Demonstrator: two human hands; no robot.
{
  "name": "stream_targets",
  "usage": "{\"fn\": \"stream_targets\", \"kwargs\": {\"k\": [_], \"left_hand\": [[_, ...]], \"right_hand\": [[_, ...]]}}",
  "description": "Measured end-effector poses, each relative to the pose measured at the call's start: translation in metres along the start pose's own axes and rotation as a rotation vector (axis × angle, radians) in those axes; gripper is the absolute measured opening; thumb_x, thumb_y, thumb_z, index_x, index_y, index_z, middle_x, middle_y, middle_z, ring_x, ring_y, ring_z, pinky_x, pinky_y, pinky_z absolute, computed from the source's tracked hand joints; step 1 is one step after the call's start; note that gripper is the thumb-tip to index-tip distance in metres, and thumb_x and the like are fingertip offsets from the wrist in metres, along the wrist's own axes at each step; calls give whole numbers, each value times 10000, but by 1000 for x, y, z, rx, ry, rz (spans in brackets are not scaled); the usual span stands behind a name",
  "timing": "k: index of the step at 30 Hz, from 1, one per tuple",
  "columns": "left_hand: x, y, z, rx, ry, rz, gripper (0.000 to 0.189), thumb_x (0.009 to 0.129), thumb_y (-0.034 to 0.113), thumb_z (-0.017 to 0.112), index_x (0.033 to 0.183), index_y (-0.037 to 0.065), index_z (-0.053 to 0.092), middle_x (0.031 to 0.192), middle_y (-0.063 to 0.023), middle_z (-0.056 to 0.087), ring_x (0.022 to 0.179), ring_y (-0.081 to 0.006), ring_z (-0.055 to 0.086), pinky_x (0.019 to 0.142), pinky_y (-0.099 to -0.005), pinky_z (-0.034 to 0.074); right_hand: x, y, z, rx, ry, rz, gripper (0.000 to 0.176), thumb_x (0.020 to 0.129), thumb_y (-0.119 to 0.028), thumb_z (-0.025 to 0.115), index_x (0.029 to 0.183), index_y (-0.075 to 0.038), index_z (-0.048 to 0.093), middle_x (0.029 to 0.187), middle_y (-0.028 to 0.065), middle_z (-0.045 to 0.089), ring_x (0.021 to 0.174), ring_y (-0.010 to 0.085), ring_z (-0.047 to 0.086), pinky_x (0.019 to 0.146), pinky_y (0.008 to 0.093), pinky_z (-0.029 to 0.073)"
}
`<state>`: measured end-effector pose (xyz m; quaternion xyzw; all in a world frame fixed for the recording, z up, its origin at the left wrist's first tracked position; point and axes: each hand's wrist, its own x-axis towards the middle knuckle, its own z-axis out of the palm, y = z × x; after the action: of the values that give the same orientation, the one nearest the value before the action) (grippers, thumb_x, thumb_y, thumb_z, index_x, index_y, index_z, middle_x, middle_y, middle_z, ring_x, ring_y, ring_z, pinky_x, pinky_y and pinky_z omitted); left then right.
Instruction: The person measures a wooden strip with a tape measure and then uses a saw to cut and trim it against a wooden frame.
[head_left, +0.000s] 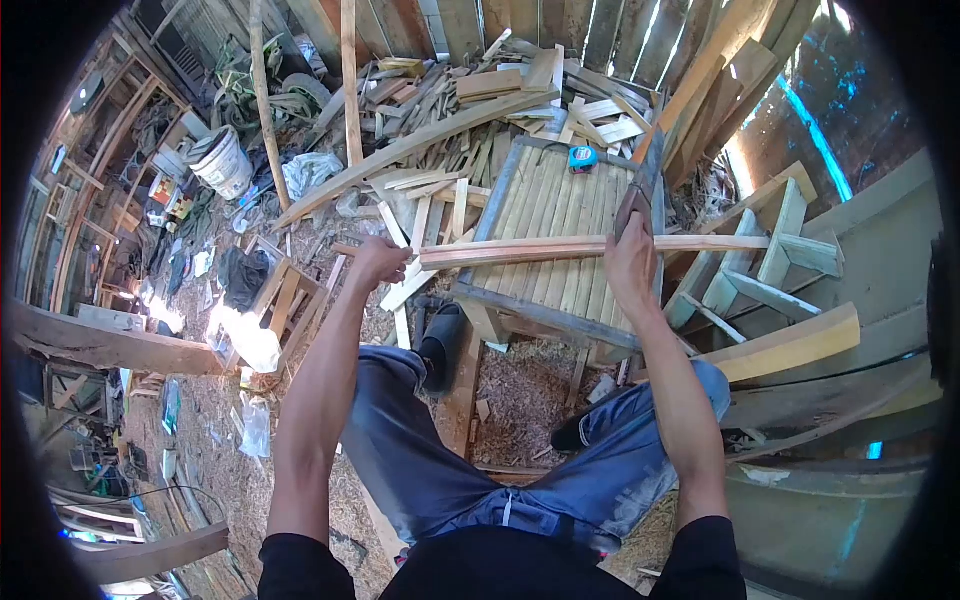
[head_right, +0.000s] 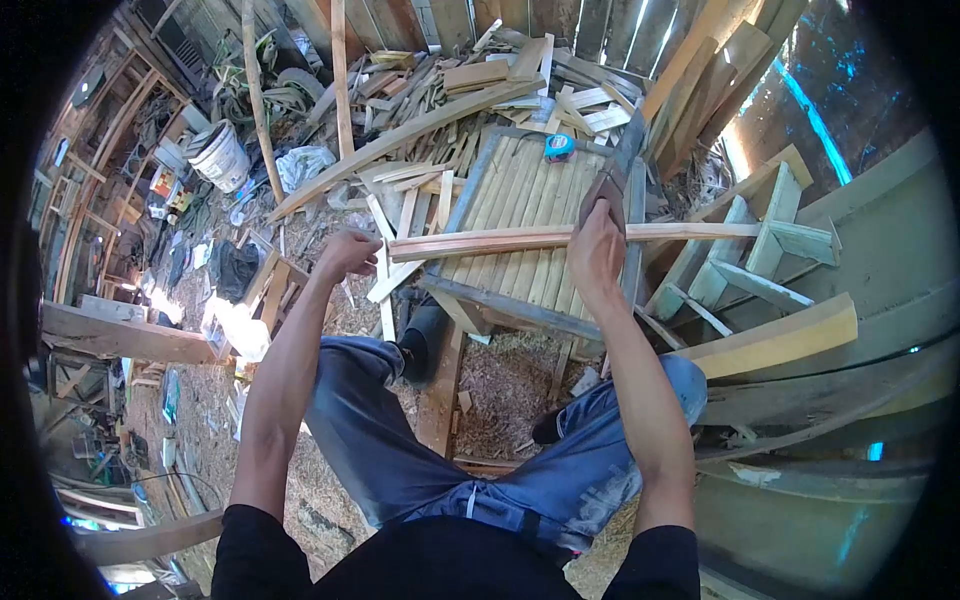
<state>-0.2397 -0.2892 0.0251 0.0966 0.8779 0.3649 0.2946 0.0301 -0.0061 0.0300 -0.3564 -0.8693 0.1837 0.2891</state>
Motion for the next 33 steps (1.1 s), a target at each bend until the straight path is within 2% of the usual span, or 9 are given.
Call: {"fn": "stream_targets", "kwargs": {"k": [4,7,10,15,24,26,28,30,33], "left_hand": [[14,6,4,88,-157,-151,507,909,350,647,1129,-101,574,947,-206,688,690,-266,705,560,-344,605],[11,22,11,-12,-326,-243,533,917,262,627,1119,-213,497,877,-266,682,628,-333,701,556,-402,625],[21,22,27,-69,-225,-177,509,906,246,650,1020,-234,524,867,-269,680,629,-325,704,525,-393,617],[27,27,24,66,-57,39,350,858,224,728,738,-92,637,596,-157,659,546,-219,697,420,-303,526],[74,9,30,227,28,33,385,785,300,792,741,-68,686,726,-163,705,582,-222,701,536,-351,557],[77,10,27,883,105,279,383,769,379,784,765,2,717,760,-136,714,685,-253,711,637,-373,569],[93,2,28,773,38,153,335,733,396,782,774,67,735,753,-116,706,767,-278,704,705,-385,559],[104,-15,27,411,34,268,318,687,368,789,774,67,735,759,-133,700,737,-271,698,688,-386,552],[114,-23,26,429,32,275,284,678,324,772,781,63,736,754,-132,699,687,-266,688,674,-394,548]], "right_hand": [[-7,7,7,36,-63,65,349,807,-54,665,1068,56,461,1022,318,597,967,488,582,820,511,470],[-12,19,23,12,7,-52,343,799,-40,665,1063,54,467,1012,303,606,952,481,592,814,513,472],[-15,22,17,17,30,-73,386,798,-66,674,1112,46,479,1023,310,605,971,483,588,822,507,478],[-13,27,19,-33,-37,26,381,807,-101,677,1127,16,507,968,306,620,931,480,605,789,506,491],[-15,20,15,-29,-55,33,261,814,-41,628,1028,36,500,986,308,618,888,485,600,759,530,479],[-12,28,23,11,0,-27,240,828,-59,626,1012,37,507,981,308,618,878,486,601,751,527,480],[-12,30,26,57,49,-89,222,841,-76,623,996,39,513,977,307,617,868,487,602,743,525,481],[-12,28,28,107,-29,19,206,868,-107,613,974,46,523,958,309,617,864,489,602,728,522,481],[-10,28,28,104,-23,24,259,885,-172,634,1012,36,546,857,310,628,845,485,613,705,508,479]]}}
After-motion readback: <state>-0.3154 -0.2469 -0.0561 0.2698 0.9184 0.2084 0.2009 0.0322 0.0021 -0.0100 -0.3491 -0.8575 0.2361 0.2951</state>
